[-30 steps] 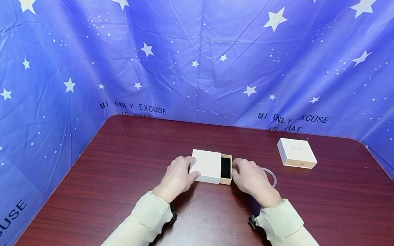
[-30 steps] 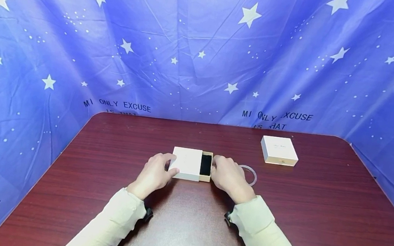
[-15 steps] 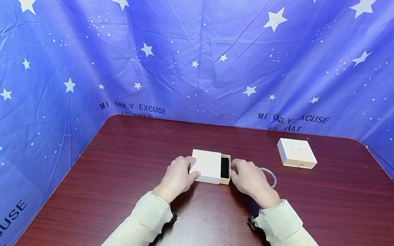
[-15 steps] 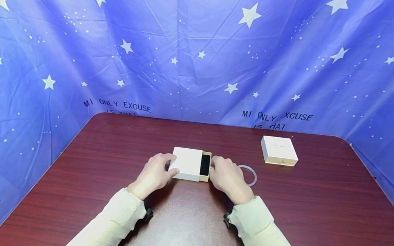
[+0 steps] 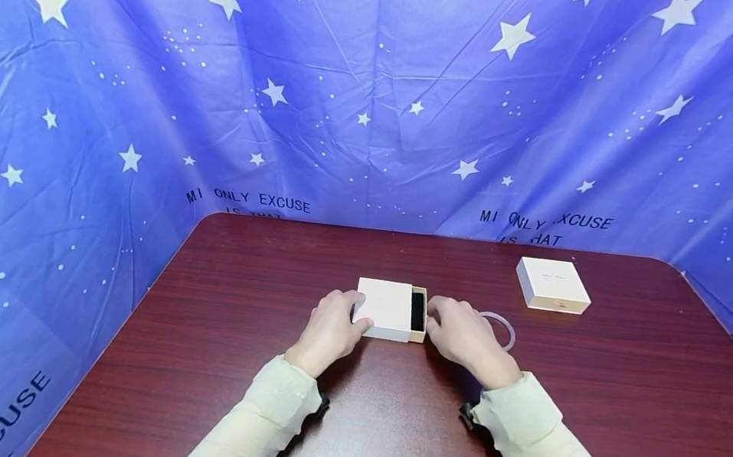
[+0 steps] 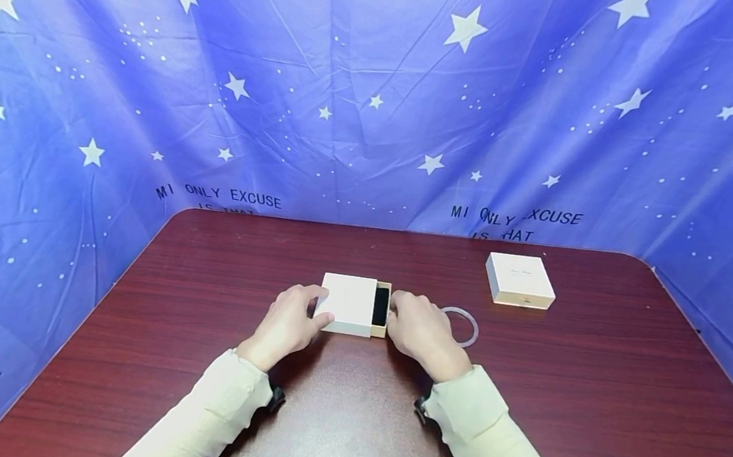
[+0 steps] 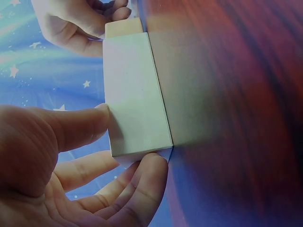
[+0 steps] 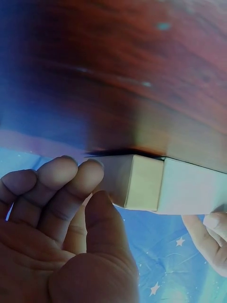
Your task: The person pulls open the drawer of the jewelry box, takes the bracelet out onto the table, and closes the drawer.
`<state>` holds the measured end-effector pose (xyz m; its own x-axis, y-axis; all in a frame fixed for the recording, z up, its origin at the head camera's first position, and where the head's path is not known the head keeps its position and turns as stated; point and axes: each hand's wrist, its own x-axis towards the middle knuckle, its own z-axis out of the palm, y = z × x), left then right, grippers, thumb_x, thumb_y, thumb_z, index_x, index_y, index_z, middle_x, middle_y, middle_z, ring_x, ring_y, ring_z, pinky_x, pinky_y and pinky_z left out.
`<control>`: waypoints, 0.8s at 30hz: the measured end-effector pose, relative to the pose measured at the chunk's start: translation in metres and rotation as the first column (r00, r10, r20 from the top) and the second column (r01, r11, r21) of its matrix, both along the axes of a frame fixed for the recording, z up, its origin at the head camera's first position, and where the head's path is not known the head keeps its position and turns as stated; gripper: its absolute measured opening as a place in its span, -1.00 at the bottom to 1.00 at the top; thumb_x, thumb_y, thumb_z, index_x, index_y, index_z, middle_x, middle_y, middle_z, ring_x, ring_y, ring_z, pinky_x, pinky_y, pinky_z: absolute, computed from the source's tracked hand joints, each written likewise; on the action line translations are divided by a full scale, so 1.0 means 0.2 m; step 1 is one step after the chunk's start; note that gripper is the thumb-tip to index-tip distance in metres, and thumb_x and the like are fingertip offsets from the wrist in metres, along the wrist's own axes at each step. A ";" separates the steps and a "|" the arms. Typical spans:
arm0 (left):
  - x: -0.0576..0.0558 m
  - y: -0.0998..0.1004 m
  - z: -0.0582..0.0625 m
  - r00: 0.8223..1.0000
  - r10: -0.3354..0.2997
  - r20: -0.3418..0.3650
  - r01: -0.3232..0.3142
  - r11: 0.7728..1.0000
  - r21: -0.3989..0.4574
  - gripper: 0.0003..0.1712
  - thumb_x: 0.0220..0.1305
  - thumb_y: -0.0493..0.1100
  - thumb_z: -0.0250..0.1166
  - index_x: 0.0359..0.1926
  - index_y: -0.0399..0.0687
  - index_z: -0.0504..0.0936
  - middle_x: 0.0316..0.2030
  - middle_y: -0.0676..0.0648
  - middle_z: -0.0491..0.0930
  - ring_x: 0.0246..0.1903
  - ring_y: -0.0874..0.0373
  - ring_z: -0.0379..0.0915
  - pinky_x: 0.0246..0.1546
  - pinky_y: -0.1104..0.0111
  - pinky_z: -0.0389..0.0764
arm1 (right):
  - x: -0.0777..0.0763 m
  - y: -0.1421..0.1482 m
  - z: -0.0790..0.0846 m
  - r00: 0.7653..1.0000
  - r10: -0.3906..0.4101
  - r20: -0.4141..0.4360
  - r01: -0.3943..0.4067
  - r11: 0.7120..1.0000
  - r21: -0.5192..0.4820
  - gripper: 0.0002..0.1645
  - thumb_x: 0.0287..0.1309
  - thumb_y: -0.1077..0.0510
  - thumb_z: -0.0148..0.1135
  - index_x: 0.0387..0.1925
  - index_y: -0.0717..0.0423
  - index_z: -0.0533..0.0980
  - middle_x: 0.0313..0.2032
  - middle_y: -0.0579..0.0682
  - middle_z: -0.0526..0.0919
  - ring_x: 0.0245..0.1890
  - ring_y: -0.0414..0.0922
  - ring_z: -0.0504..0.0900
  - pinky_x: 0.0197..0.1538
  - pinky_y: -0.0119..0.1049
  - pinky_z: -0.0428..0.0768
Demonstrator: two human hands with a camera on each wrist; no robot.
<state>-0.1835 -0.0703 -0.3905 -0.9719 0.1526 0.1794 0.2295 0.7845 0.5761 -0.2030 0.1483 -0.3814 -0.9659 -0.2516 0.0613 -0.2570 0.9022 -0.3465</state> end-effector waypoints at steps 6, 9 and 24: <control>0.00 0.00 0.00 1.000 -0.002 -0.001 0.002 1.000 0.002 -0.54 0.17 -0.12 0.36 0.07 -0.20 0.57 -0.14 -0.23 0.56 -0.11 -0.13 0.51 -0.05 0.10 0.50 | 0.00 -0.01 0.00 1.000 0.005 -0.001 -0.005 1.000 0.006 -0.80 0.16 0.18 0.12 -0.19 0.06 0.60 -0.27 0.04 0.68 -0.22 0.08 0.64 -0.28 0.07 0.52; 0.00 0.00 0.00 1.000 -0.002 -0.002 0.002 1.000 0.002 -0.54 0.17 -0.12 0.36 0.07 -0.20 0.57 -0.15 -0.22 0.55 -0.12 -0.12 0.51 -0.06 0.10 0.50 | 0.01 -0.02 0.00 1.000 0.007 0.003 -0.007 1.000 0.010 -0.78 0.15 0.18 0.12 -0.18 0.06 0.60 -0.25 0.05 0.68 -0.21 0.09 0.64 -0.28 0.07 0.52; 0.00 0.00 0.00 1.000 0.006 0.011 -0.006 1.000 0.001 -0.53 0.17 -0.10 0.36 0.08 -0.18 0.57 -0.11 -0.23 0.55 -0.08 -0.15 0.51 -0.04 0.09 0.50 | 0.02 -0.03 0.00 1.000 0.012 -0.010 -0.012 1.000 0.006 -0.79 0.14 0.17 0.12 -0.19 0.02 0.61 -0.24 0.06 0.68 -0.18 0.11 0.64 -0.25 0.09 0.52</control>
<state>-0.1839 -0.0699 -0.3913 -0.9746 0.1470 0.1692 0.2190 0.7852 0.5792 -0.1991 0.1417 -0.3822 -0.9621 -0.2639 0.0694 -0.2715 0.9010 -0.3383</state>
